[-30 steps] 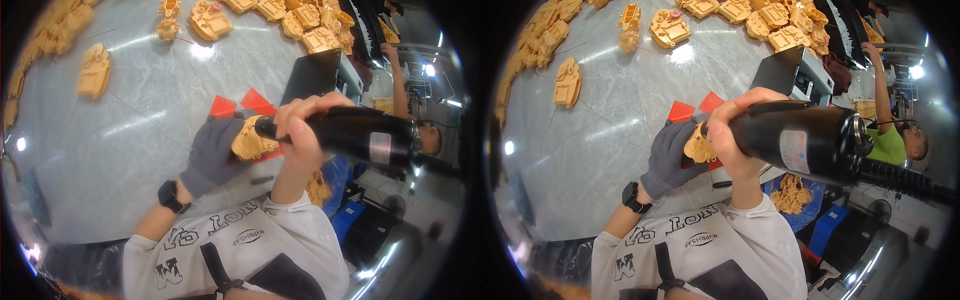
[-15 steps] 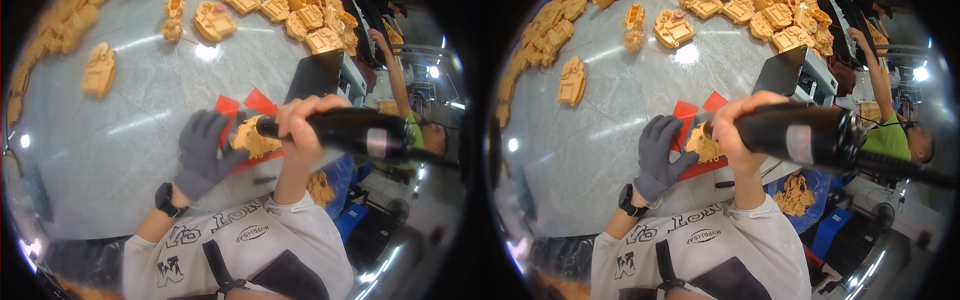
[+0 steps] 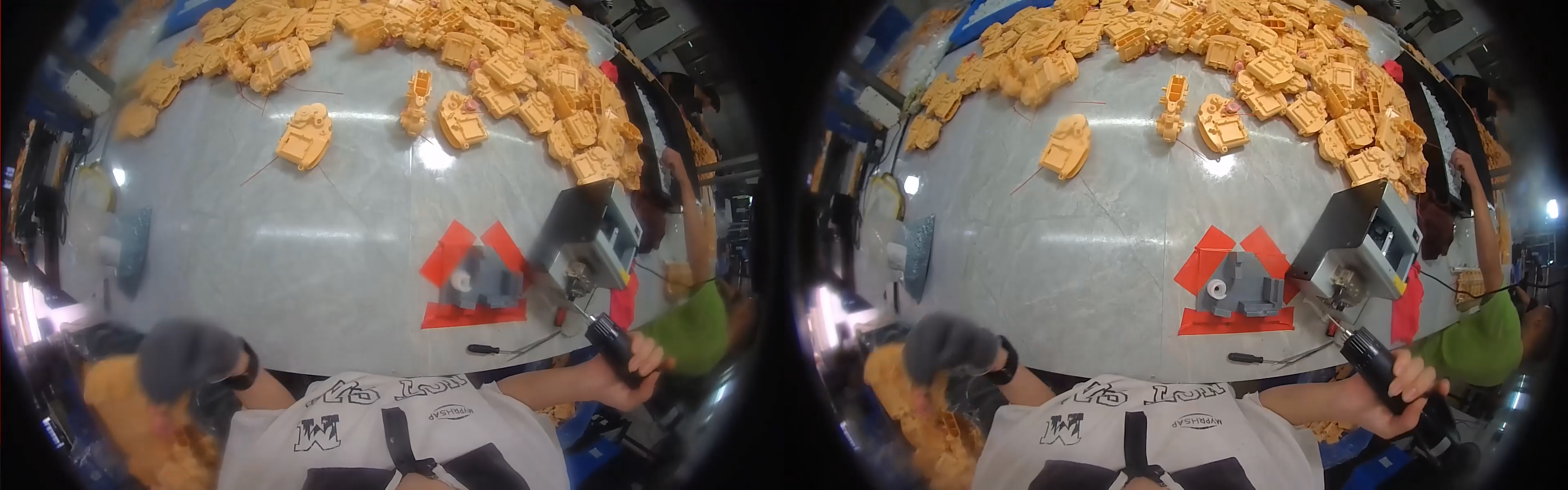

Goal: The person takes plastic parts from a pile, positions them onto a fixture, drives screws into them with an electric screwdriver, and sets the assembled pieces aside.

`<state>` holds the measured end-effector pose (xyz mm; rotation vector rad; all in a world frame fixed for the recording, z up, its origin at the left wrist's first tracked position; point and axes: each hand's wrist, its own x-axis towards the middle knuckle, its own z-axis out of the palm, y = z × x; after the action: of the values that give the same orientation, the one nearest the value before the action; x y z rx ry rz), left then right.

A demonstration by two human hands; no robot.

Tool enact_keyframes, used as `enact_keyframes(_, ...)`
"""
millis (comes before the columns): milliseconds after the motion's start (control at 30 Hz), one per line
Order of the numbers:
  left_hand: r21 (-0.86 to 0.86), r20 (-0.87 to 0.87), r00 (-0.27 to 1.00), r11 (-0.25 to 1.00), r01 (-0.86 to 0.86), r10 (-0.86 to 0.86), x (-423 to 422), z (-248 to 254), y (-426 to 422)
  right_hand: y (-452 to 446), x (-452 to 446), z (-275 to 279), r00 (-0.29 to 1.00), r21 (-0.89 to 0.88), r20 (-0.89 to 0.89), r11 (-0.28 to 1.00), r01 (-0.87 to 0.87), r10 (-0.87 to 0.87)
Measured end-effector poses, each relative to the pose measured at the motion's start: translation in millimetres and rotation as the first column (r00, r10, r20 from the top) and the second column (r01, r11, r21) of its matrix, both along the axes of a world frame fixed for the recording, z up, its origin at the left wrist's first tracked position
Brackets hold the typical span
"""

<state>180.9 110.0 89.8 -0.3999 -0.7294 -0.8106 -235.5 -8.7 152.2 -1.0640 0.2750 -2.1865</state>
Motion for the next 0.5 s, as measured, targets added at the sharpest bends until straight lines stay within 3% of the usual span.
enact_keyframes(33,-0.540,-0.002,0.972,0.818,0.197,-0.235,5,41,-16,2,-2,-8,1.000,0.082,0.004,0.996,0.025,-0.026)
enact_keyframes(100,-0.698,0.324,0.908,0.580,0.419,-0.265,40,45,7,1,1,-22,0.999,0.182,0.038,0.983,-0.023,0.017)
enact_keyframes(133,-0.703,0.327,0.907,0.572,0.422,-0.266,49,33,3,1,2,-27,0.999,0.223,0.026,0.974,-0.033,0.028)
enact_keyframes(167,-0.380,0.616,0.772,0.918,0.117,0.157,49,26,-22,1,3,-28,0.999,0.216,0.018,0.976,-0.036,0.033)
enact_keyframes(200,-0.147,0.887,0.348,0.900,-0.410,0.304,50,18,-55,0,7,-27,0.998,0.231,0.008,0.971,-0.060,0.059)
enact_keyframes(233,-0.137,0.991,-0.111,0.520,-0.843,0.081,51,9,-93,0,12,-27,0.997,0.246,0.003,0.966,-0.081,0.083)
enact_keyframes(267,-0.356,0.866,-0.331,0.002,-0.934,-0.375,50,-2,-130,-1,17,-25,0.996,0.239,-0.004,0.967,-0.084,0.088)
enact_keyframes(300,-0.649,0.627,-0.546,0.015,-0.761,-0.556,41,-35,-170,-3,22,-23,0.996,0.237,-0.036,0.969,-0.073,0.084)
enact_keyframes(333,-0.484,0.721,-0.492,0.153,-0.861,-0.488,42,-74,-192,-3,25,-20,0.995,0.229,-0.066,0.972,-0.052,0.069)
enact_keyframes(367,-0.507,0.774,-0.491,0.072,-0.859,-0.399,24,-80,-202,-1,24,-18,0.996,0.223,-0.081,0.974,-0.030,0.049)
enact_keyframes(400,-0.501,0.781,-0.499,0.101,-0.860,-0.375,7,-74,-204,2,19,-16,0.996,0.216,-0.089,0.976,0.009,0.011)
enact_keyframes(467,-0.397,0.789,-0.386,0.082,-0.914,-0.478,-22,-52,-192,12,10,-17,0.993,0.215,-0.118,0.975,0.051,-0.026)
enact_keyframes(500,-0.340,0.751,-0.373,0.165,-0.926,-0.545,-41,-39,-180,15,9,-18,0.986,0.264,-0.119,0.954,0.141,-0.113)
